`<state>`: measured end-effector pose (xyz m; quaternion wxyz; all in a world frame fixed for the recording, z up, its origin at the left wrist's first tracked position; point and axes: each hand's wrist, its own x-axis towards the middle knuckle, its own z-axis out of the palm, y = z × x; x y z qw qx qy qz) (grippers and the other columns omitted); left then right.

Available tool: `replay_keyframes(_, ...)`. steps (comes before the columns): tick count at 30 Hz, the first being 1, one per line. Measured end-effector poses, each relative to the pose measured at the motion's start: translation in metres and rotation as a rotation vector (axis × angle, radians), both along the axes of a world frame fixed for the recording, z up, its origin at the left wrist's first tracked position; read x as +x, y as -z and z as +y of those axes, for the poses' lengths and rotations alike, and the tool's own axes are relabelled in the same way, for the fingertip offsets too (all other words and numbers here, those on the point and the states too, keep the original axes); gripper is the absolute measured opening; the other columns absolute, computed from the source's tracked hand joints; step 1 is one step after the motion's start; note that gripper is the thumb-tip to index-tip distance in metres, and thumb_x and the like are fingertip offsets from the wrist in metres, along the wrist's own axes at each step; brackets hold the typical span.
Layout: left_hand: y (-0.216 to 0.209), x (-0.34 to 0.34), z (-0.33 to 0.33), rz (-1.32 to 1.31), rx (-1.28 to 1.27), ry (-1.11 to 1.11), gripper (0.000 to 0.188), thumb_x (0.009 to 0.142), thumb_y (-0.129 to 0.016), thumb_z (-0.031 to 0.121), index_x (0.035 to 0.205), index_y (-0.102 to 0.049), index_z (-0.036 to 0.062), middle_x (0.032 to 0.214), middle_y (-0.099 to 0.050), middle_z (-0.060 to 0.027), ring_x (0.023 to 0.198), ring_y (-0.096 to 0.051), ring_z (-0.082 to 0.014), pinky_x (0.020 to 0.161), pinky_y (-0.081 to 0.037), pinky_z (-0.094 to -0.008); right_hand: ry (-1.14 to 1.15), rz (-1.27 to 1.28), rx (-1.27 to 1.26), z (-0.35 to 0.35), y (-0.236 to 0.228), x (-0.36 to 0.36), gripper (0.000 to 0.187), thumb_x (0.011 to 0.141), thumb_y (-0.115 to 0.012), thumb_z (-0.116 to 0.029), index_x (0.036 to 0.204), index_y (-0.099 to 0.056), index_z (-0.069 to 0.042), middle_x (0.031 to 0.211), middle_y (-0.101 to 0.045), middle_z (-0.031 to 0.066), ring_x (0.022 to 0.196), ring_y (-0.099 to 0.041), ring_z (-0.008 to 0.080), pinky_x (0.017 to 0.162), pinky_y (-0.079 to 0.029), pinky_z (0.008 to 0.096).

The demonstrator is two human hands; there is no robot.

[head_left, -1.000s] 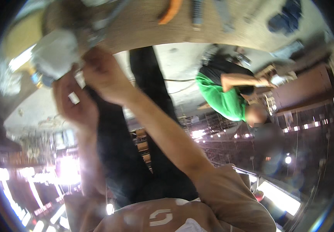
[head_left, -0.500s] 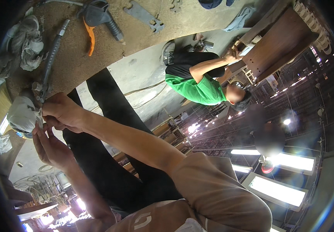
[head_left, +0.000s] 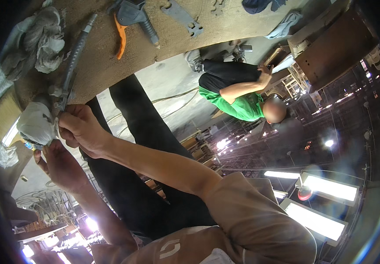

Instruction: The person pours a dark liquid from a can into a small metal cup, then wraps the cup with a white cloth and secures it with tape. They then attach a hose to the wrapped assembly.

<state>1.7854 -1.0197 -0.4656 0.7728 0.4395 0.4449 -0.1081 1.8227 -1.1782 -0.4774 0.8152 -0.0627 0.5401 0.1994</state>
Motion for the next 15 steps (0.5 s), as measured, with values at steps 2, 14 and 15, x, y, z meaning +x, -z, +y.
replay_keyframes(2,-0.002,0.003,0.003,-0.019,0.032,0.025,0.018,0.105,-0.056,0.001,0.121,-0.059,0.008,0.111,-0.061,-0.013,0.102,-0.055,-0.0187,0.096,-0.044,-0.0349,0.014,-0.002,-0.025,0.0,-0.004,0.0,0.017,0.098,-0.057,-0.014,0.083,-0.06,-0.006,0.063,-0.048,-0.0038,0.048,-0.035,0.0015,0.041,-0.025,0.0213)
replay_keyframes(14,-0.011,0.013,-0.015,0.039,0.393,0.277,0.037,0.104,-0.059,0.005,0.139,-0.048,-0.0008,0.11,-0.069,-0.0201,0.098,-0.064,-0.0227,0.095,-0.048,-0.0376,-0.056,-0.156,-0.418,0.027,0.012,-0.013,0.01,0.098,-0.065,-0.002,0.089,-0.063,0.001,0.078,-0.065,0.0024,0.069,-0.061,0.0052,0.059,-0.049,0.0227)
replay_keyframes(15,-0.011,0.01,-0.016,0.067,0.42,0.283,0.04,0.104,-0.06,0.006,0.14,-0.047,-0.0033,0.108,-0.069,-0.0204,0.099,-0.065,-0.0234,0.096,-0.048,-0.0378,-0.114,-0.151,-0.472,0.027,0.013,-0.013,0.011,0.098,-0.067,-0.005,0.088,-0.063,0.0,0.079,-0.066,0.0028,0.071,-0.06,0.0051,0.059,-0.048,0.0233)
